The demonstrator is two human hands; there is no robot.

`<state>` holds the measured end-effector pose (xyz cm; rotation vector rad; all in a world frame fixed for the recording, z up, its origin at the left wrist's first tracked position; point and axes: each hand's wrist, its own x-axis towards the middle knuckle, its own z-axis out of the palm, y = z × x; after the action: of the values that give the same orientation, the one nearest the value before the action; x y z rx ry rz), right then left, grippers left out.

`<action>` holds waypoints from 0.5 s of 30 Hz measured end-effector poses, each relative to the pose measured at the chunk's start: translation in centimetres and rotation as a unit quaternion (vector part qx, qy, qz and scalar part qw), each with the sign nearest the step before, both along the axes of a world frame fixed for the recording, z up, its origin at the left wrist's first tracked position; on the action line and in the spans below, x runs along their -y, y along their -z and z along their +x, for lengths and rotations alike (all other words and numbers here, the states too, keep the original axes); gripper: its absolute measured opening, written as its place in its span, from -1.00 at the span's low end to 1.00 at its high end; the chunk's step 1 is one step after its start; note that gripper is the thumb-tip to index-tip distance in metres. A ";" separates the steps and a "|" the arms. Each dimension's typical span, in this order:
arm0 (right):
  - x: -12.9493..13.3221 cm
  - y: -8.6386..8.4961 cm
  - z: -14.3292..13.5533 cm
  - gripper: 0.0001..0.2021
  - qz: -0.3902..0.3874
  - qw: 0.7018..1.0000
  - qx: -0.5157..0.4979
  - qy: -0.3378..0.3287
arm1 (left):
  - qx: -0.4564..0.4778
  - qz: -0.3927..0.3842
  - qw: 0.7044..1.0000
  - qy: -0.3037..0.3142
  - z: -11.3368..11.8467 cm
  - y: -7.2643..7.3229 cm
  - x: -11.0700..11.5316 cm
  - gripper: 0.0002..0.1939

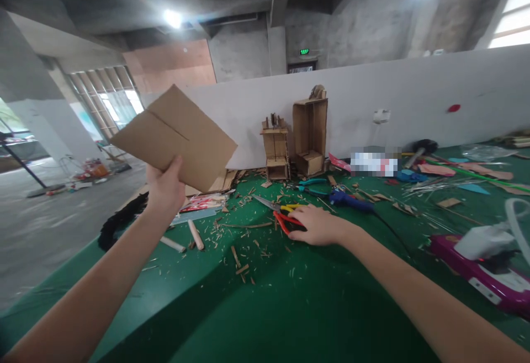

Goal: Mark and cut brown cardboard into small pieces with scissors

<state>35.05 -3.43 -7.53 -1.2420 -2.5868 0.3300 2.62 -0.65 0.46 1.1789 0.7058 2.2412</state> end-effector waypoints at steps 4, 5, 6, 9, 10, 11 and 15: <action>0.5 0.6 -1.2 -0.62 0.044 0.999 0.001 -0.011 | 0.026 0.048 0.998 -0.043 -1.1 -0.6 -0.3 -0.67; 0.4 0.9 -1.6 -0.62 0.069 0.998 -0.003 -0.005 | 0.030 0.050 0.997 -0.040 -1.3 -0.7 -0.3 -0.67; 0.2 1.2 -2.0 -0.62 0.094 0.996 -0.006 0.000 | 0.034 0.052 0.997 -0.037 -1.4 -0.9 -0.2 -0.67; -0.5 2.2 -3.0 -0.66 0.163 0.986 -0.014 0.017 | 0.042 0.047 0.998 -0.021 -1.6 -1.7 0.2 -0.69; -0.8 2.5 -3.3 -0.70 0.187 0.982 -0.016 0.030 | 0.051 0.042 0.998 -0.017 -1.6 -2.0 0.3 -0.69; -1.0 2.6 -3.5 -0.73 0.209 0.977 -0.017 0.045 | 0.063 0.037 0.997 -0.013 -1.6 -2.3 0.5 -0.69; -0.5 2.4 -4.1 -0.83 0.255 0.962 -0.038 0.085 | 0.103 0.022 0.994 0.013 -1.9 -2.8 0.7 -0.69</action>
<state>30.98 -2.88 -9.92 -1.2094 -2.2667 -0.3011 0.73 -1.37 3.31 0.9529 0.5579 2.3243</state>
